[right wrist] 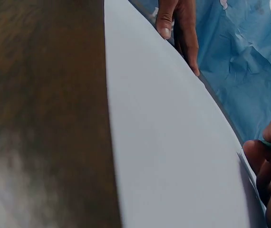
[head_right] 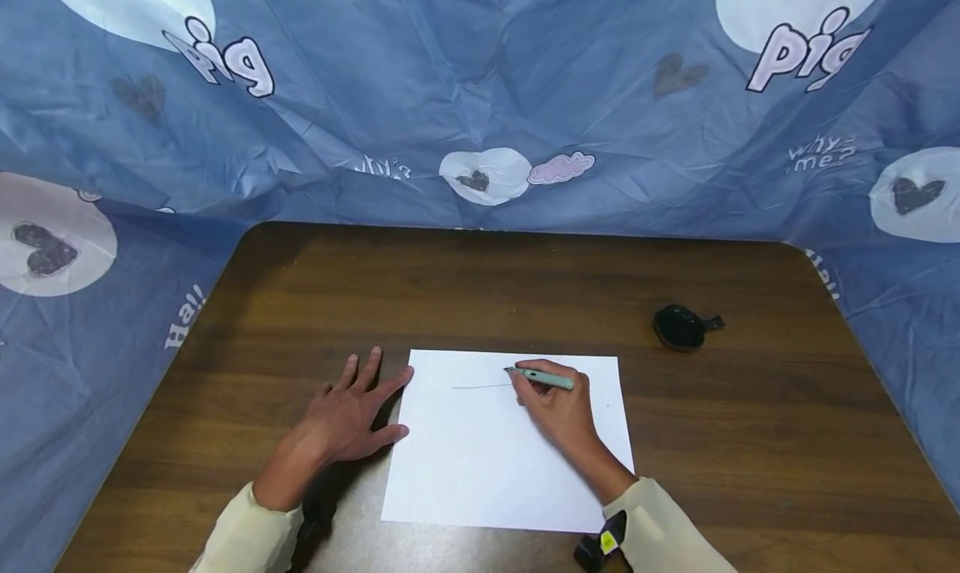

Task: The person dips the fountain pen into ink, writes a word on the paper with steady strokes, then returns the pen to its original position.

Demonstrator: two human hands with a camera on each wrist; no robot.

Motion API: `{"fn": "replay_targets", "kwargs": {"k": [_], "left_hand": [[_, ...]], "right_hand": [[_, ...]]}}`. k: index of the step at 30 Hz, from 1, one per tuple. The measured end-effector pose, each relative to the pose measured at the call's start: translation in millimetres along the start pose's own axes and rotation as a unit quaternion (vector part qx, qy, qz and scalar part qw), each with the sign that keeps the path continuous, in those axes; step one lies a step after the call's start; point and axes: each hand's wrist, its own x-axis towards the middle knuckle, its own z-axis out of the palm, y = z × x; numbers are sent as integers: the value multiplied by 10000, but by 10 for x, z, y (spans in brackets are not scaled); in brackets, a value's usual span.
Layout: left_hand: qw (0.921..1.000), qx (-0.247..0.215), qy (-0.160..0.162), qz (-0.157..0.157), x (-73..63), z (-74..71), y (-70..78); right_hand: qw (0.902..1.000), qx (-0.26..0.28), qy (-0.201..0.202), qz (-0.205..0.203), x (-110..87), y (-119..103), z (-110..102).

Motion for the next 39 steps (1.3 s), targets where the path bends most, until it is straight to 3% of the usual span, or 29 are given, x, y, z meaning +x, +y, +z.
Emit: {"fn": "replay_targets", "kwargs": {"k": [14,21,32,39], "left_hand": [[10000,17,-47,-18,12,-8,21],[10000,9,-73,-48,-1,-12,24],[9999,-31,-75,-60,-24,-17,16],[10000,4,-64,-40,-9,-20,10]], "right_hand": [[9985,-398,235,-304,17,-42,38],[9982,-567,190,-108,-10,-60,50],[9991,-333,76,234,-88,-98,64],[9992,-270,-49,299,-125,-351,50]]}}
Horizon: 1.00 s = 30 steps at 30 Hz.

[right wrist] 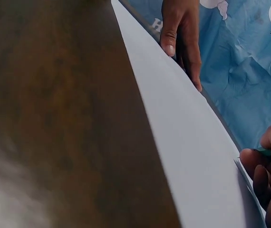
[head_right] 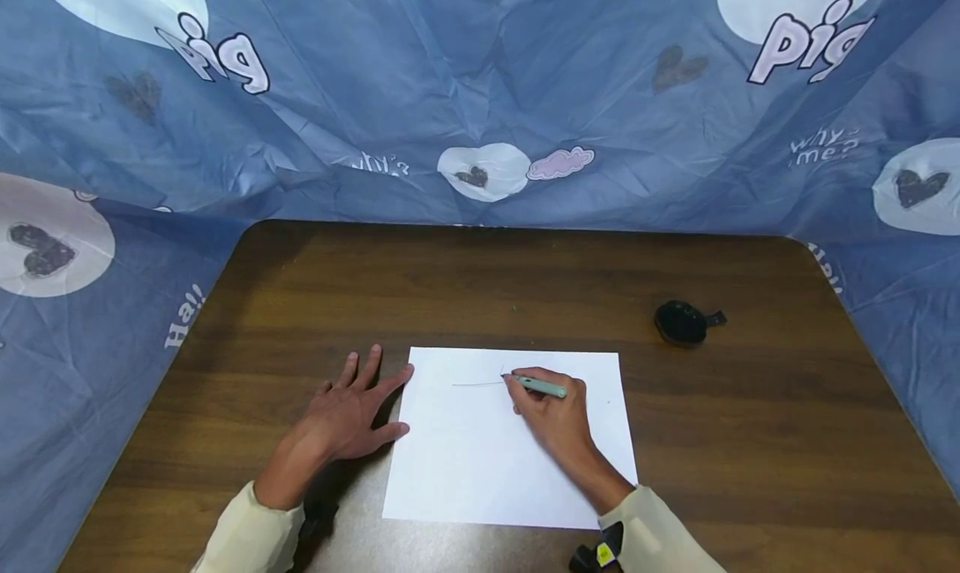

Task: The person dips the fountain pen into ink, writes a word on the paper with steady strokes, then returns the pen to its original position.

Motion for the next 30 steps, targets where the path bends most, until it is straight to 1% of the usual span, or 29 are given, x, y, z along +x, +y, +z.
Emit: {"fn": "replay_targets", "kwargs": {"k": [3,6,9,16,19,23,27,28,30], "left_hand": [[10000,11,24,33,14,-2,-1],[10000,13,14,47,26,2,-6],[10000,2,1,51,32,3,-9],[10000,-41,25,52,29,-3,-5],[10000,-31,21,28,25,-7,-7],[10000,-9,16,20,16,-12,-4],[10000,-33,25,35,15,-11,2],[10000,-36,25,38,13,-10,2],[10000,-55,24,34,12,-8,3]], "right_hand": [[10000,24,-55,-17,-23,-115,-28],[9999,15,-137,52,-43,-156,-42],[9997,-12,-188,135,-58,-118,-38],[9995,21,-171,248,-72,158,-8],[9995,111,-194,236,-87,224,-9],[9992,231,-258,185,-104,248,-12],[9990,237,-310,194,-114,231,-9],[9991,193,-331,198,-117,217,-7],[9991,137,-378,132,-132,117,-11]]}}
